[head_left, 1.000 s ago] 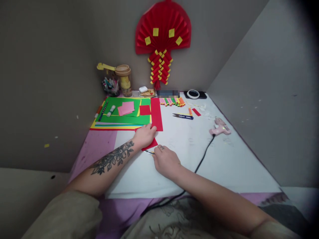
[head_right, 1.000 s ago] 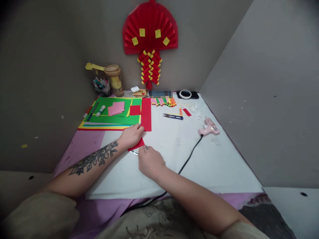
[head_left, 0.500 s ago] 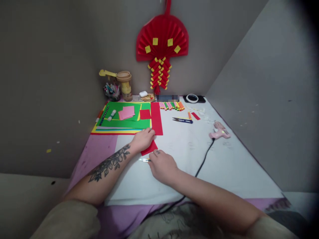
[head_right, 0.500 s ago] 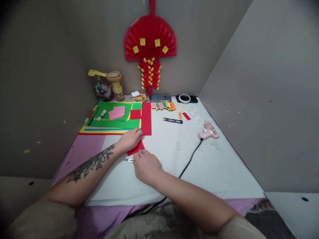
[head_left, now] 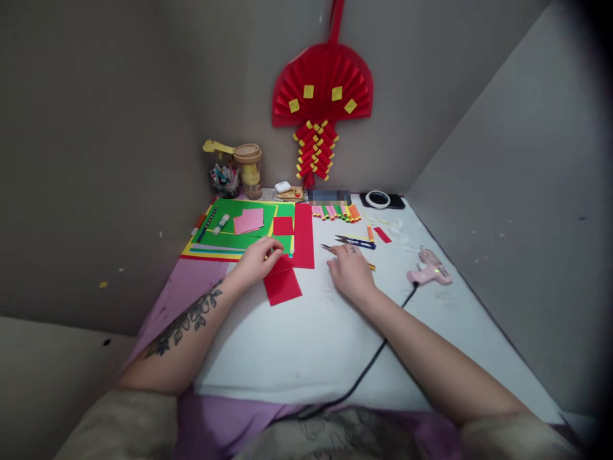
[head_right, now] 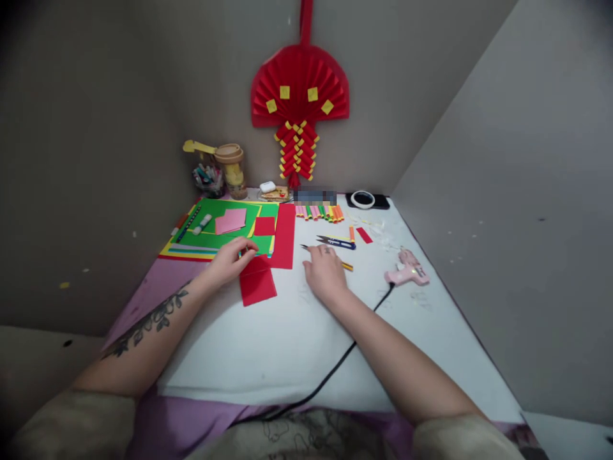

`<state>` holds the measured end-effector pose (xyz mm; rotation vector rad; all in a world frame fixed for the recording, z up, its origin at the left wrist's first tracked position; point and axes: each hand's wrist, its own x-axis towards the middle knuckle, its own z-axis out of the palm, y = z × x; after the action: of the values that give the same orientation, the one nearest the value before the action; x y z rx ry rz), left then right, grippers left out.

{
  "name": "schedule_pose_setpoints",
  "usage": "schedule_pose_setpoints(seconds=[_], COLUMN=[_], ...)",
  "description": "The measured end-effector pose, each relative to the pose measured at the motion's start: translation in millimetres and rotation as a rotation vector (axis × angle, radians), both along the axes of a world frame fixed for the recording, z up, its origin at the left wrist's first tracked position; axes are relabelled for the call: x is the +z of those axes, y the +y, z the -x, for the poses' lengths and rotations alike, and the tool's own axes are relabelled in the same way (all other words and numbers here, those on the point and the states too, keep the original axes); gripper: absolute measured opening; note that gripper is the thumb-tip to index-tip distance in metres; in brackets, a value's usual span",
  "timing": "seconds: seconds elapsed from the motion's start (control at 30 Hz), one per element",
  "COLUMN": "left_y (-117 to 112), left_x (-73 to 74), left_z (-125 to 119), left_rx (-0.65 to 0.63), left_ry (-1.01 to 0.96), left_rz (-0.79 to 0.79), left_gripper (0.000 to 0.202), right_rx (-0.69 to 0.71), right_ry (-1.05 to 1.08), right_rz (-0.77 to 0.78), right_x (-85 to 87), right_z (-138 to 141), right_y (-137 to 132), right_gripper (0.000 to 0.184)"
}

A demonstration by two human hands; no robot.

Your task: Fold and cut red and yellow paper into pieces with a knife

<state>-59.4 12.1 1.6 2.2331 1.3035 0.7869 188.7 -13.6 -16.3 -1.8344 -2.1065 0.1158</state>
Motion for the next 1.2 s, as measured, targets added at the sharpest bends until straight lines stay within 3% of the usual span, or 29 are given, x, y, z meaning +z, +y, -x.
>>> schedule_pose_setpoints(seconds=[0.1, 0.23, 0.33, 0.47, 0.57, 0.7, 0.73, 0.83, 0.97, 1.2], left_y=[-8, -24, -31, -37, -41, -42, -41, -36, -27, -3], left_x=[5.3, -6.6, -13.5, -14.8, -16.8, -14.8, -12.0, -0.2, 8.9, -11.2], left_z=[12, 18, 16, 17, 16, 4, -2, -20, -46, -83], left_rx=[-0.041, -0.051, -0.003, 0.011, 0.095, 0.437, 0.433, 0.212, 0.139, 0.081], left_ry=[0.184, 0.339, 0.381, 0.342, 0.206, -0.19, -0.275, -0.297, -0.126, -0.095], left_rz=[0.205, 0.361, 0.334, 0.337, 0.332, 0.267, 0.292, 0.356, 0.154, 0.006], left_gripper=[0.019, 0.024, 0.019, 0.016, 0.021, 0.045, 0.046, 0.03, 0.026, 0.021], right_rx=[0.109, 0.065, 0.074, 0.098, 0.168, 0.281, 0.297, 0.287, 0.219, 0.089], right_ry=[0.444, 1.032, 1.106, 1.03, 1.06, 1.091, 1.07, 0.957, 0.84, 0.79], right_rz=[0.207, 0.657, 0.863, 1.068, 0.896, 0.526, 0.47, 0.335, 0.191, -0.021], right_x=[-6.7, -2.2, 4.3, -0.4, -10.4, -11.3, -9.0, -1.8, -1.5, -7.7], right_z=[24, 47, 51, 57, 61, 47, 40, 16, -10, -38], right_y=[-11, -21, -17, -7, -5, -3, -3, -3, -4, 5], right_gripper=[0.029, 0.029, 0.017, 0.026, 0.02, 0.021, 0.022, 0.02, 0.016, 0.014])
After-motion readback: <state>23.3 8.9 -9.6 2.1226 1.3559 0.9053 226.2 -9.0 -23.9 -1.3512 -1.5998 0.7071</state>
